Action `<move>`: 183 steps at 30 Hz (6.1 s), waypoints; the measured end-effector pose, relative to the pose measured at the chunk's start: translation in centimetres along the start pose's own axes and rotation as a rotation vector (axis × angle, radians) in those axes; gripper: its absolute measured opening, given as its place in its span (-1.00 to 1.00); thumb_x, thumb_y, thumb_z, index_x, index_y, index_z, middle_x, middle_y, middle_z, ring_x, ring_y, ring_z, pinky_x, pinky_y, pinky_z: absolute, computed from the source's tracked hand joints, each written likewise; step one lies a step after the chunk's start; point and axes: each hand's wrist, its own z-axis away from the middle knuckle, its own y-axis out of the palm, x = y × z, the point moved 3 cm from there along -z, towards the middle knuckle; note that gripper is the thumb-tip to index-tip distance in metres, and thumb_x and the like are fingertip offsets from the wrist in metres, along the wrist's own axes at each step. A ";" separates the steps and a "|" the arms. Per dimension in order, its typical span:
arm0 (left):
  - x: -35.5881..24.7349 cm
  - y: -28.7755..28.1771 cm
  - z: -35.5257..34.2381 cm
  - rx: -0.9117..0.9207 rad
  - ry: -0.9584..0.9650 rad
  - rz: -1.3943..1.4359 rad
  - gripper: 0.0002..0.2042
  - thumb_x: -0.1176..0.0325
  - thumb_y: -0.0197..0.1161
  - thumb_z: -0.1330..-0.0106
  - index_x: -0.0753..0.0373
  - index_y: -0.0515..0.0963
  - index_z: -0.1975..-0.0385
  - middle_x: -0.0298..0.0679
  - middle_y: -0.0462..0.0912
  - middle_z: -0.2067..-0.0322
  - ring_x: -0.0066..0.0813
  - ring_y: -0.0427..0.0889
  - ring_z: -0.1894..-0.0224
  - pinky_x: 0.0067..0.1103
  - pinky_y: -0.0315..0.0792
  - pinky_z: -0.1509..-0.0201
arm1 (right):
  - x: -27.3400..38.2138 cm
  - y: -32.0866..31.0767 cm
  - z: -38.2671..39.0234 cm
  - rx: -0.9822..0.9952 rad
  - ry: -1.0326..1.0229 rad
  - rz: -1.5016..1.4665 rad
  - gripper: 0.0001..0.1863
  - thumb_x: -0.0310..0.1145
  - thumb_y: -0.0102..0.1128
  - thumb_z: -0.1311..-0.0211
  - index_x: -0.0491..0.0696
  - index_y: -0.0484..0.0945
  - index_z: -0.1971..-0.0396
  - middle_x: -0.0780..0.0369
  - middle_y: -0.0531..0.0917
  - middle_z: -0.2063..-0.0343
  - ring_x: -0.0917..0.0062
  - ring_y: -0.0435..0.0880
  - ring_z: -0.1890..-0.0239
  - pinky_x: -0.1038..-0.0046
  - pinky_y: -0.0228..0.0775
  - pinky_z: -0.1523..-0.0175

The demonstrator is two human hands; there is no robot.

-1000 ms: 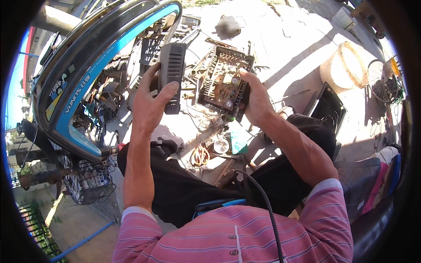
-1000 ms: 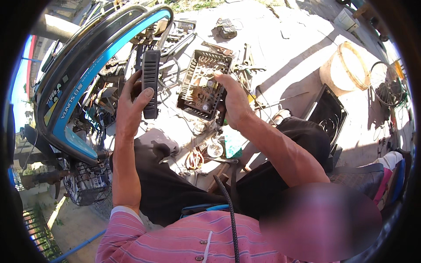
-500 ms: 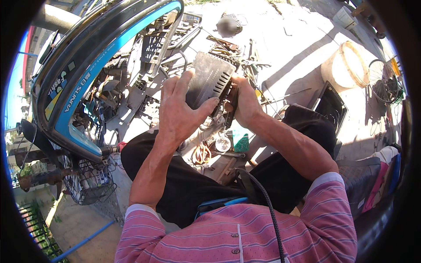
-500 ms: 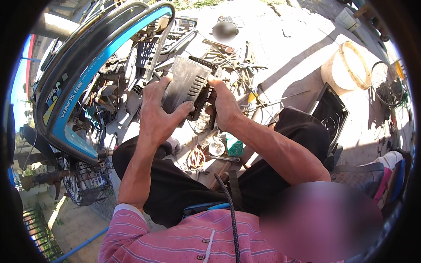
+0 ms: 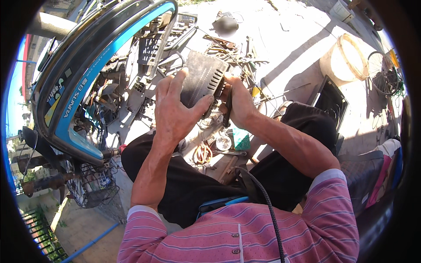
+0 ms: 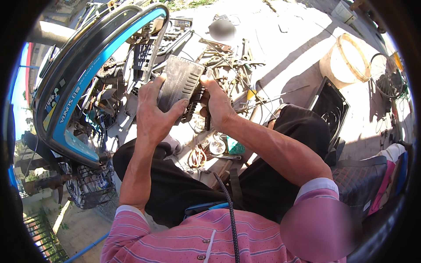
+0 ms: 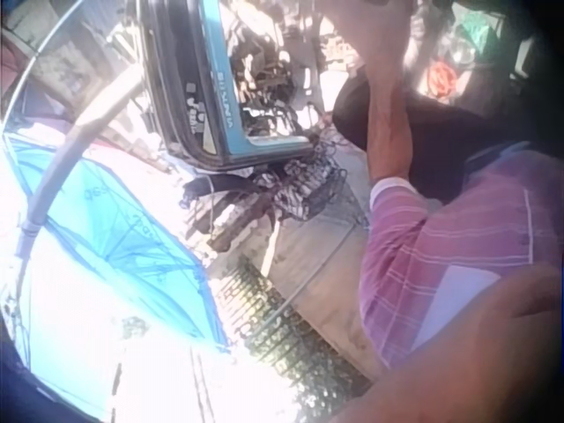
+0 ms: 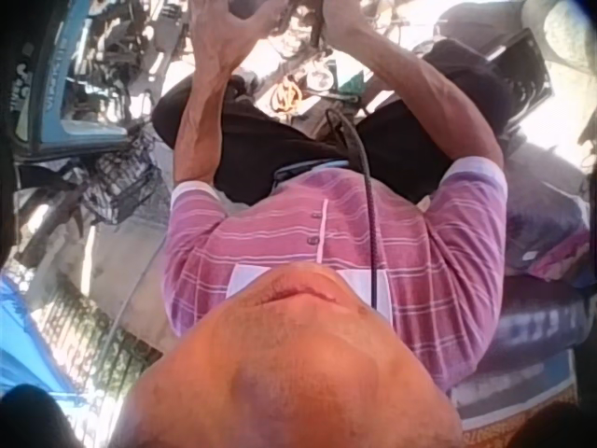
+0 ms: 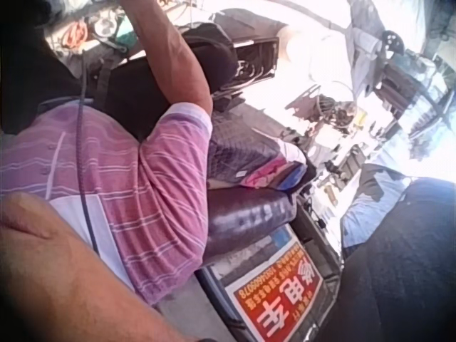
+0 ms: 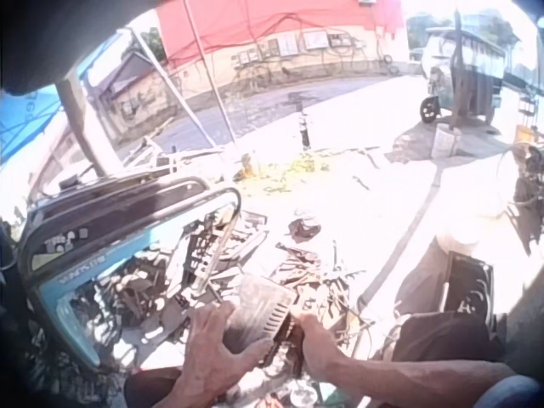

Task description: The person disassembles a small electronic device using a screwdriver, removes the internal components, and uses pliers to cut a wire. They then reassemble the device and secure it with screws.

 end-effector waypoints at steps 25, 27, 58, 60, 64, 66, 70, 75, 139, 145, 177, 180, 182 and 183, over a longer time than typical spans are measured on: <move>0.1 1.5 0.6 0.000 0.044 -0.045 -0.18 0.01 0.56 -0.02 0.31 0.36 -0.23 0.03 0.40 -0.03 0.05 0.42 -0.13 -0.18 0.38 -0.19 | 1.1 1.3 1.4 0.047 -0.168 0.344 -0.41 0.16 0.28 -0.21 -0.16 0.63 0.16 0.31 0.63 0.43 0.74 0.39 0.61 0.59 0.18 0.55; 0.0 1.4 0.7 0.062 -0.004 -0.058 -0.14 -0.06 0.55 -0.03 0.28 0.34 -0.27 0.01 0.41 -0.07 0.04 0.46 -0.14 -0.19 0.40 -0.20 | 1.2 1.3 1.6 0.042 -0.153 0.390 -0.40 0.16 0.28 -0.20 -0.17 0.64 0.18 0.31 0.62 0.44 0.71 0.41 0.60 0.57 0.21 0.53; 4.0 4.3 0.2 0.351 -0.515 1.019 -0.26 -0.27 0.19 -0.33 0.53 0.43 0.12 -0.10 0.62 0.41 -0.48 0.64 0.50 -0.62 0.56 0.51 | 1.8 1.4 -0.2 0.027 -0.018 -0.038 -0.33 0.21 -0.01 -0.39 -0.05 0.43 -0.21 0.14 0.63 -0.05 0.38 0.66 -0.04 0.28 0.48 -0.15; 4.3 4.7 0.3 0.369 -0.528 1.033 -0.26 -0.28 0.19 -0.33 0.52 0.43 0.13 -0.10 0.62 0.42 -0.49 0.64 0.51 -0.63 0.55 0.53 | 1.7 1.5 -0.2 0.021 -0.010 -0.035 -0.32 0.22 -0.02 -0.38 -0.04 0.43 -0.21 0.14 0.63 -0.05 0.38 0.66 -0.03 0.28 0.49 -0.15; 3.8 4.0 0.4 0.374 -0.533 0.948 -0.38 -0.17 0.18 -0.39 0.41 0.44 0.01 -0.12 0.64 0.25 -0.42 0.69 0.34 -0.55 0.59 0.38 | 1.9 1.0 -1.1 0.015 -0.029 -0.026 -0.31 0.23 -0.05 -0.39 -0.04 0.41 -0.22 0.14 0.63 -0.05 0.36 0.67 -0.04 0.27 0.51 -0.15; 3.3 3.6 0.3 0.300 -0.448 0.850 -0.19 -0.30 0.28 -0.26 0.53 0.40 -0.01 -0.09 0.64 0.30 -0.38 0.69 0.30 -0.58 0.60 0.26 | 2.0 0.9 -1.3 0.027 -0.043 -0.028 -0.32 0.22 -0.06 -0.40 -0.05 0.40 -0.23 0.14 0.63 -0.05 0.34 0.67 -0.04 0.25 0.52 -0.16; 1.8 2.2 0.4 0.165 -0.188 0.485 0.05 -0.30 0.49 -0.03 0.49 0.26 -0.29 0.19 0.46 -0.10 -0.06 0.55 -0.16 -0.30 0.48 -0.21 | 2.5 0.9 -1.6 0.048 -0.071 -0.003 -0.39 0.13 -0.05 -0.45 -0.07 0.38 -0.22 0.13 0.62 -0.05 0.33 0.68 -0.03 0.23 0.55 -0.16; 0.0 1.9 0.7 0.153 -0.165 0.283 0.08 0.00 0.61 0.04 0.48 0.16 -0.41 0.11 0.37 -0.28 -0.13 0.53 -0.20 -0.41 0.48 -0.22 | 2.2 0.3 -3.4 -0.124 -0.141 0.004 -0.50 0.06 0.22 -0.35 -0.14 0.64 0.11 0.25 0.67 0.30 0.54 0.62 0.36 0.42 0.53 0.22; 1.3 0.3 -0.3 0.154 -0.107 0.817 -0.11 -0.01 0.43 -0.20 0.40 0.20 -0.41 0.05 0.50 -0.11 -0.31 0.62 -0.04 -0.46 0.53 -0.12 | 2.5 1.5 -1.0 0.197 -0.202 0.104 -0.31 0.41 0.07 -0.30 -0.03 0.57 0.19 0.40 0.50 0.51 0.78 0.42 0.57 0.67 0.23 0.53; 1.5 0.9 0.0 0.166 -0.089 0.791 -0.08 0.01 0.46 -0.18 0.38 0.16 -0.43 0.10 0.47 -0.14 -0.25 0.64 -0.06 -0.42 0.55 -0.13 | 2.3 0.9 -2.0 0.228 -0.289 0.130 -0.23 0.46 0.08 -0.25 -0.10 0.62 0.33 0.43 0.41 0.67 0.78 0.34 0.65 0.64 0.22 0.54; 2.0 2.9 -1.4 0.035 -0.226 0.675 -0.30 -0.06 0.24 -0.38 0.46 0.28 -0.22 0.09 0.61 0.03 -0.26 0.67 0.03 -0.46 0.54 -0.02 | 3.2 1.8 0.3 0.175 -0.658 1.058 -0.62 0.03 -0.05 -0.48 0.08 0.59 0.05 0.25 0.49 0.74 0.50 0.51 0.70 0.40 0.39 0.57; 1.8 2.9 -1.2 0.019 -0.246 0.516 -0.27 -0.12 0.21 -0.38 0.49 0.27 -0.21 0.14 0.61 0.04 -0.16 0.67 0.03 -0.40 0.53 -0.02 | 3.5 2.1 0.9 0.243 -0.855 1.375 -0.53 -0.30 0.03 -0.42 0.28 0.40 -0.30 0.20 0.59 0.65 0.37 0.65 0.63 0.32 0.57 0.47; 1.9 3.3 -1.5 0.013 -0.210 0.488 -0.25 -0.16 0.18 -0.38 0.50 0.26 -0.19 0.18 0.61 0.06 -0.10 0.67 0.03 -0.36 0.52 -0.02 | 3.9 2.2 1.3 0.259 -0.826 1.417 -0.47 -0.36 0.05 -0.38 0.34 0.37 -0.33 0.19 0.61 0.63 0.35 0.67 0.61 0.32 0.58 0.45; 1.8 3.2 -1.4 0.018 -0.209 0.470 -0.25 -0.17 0.17 -0.39 0.50 0.26 -0.19 0.19 0.61 0.07 -0.08 0.68 0.03 -0.36 0.52 -0.02 | 3.7 1.9 1.2 0.263 -0.865 1.397 -0.47 -0.36 0.06 -0.38 0.37 0.38 -0.32 0.18 0.62 0.62 0.35 0.67 0.60 0.33 0.58 0.45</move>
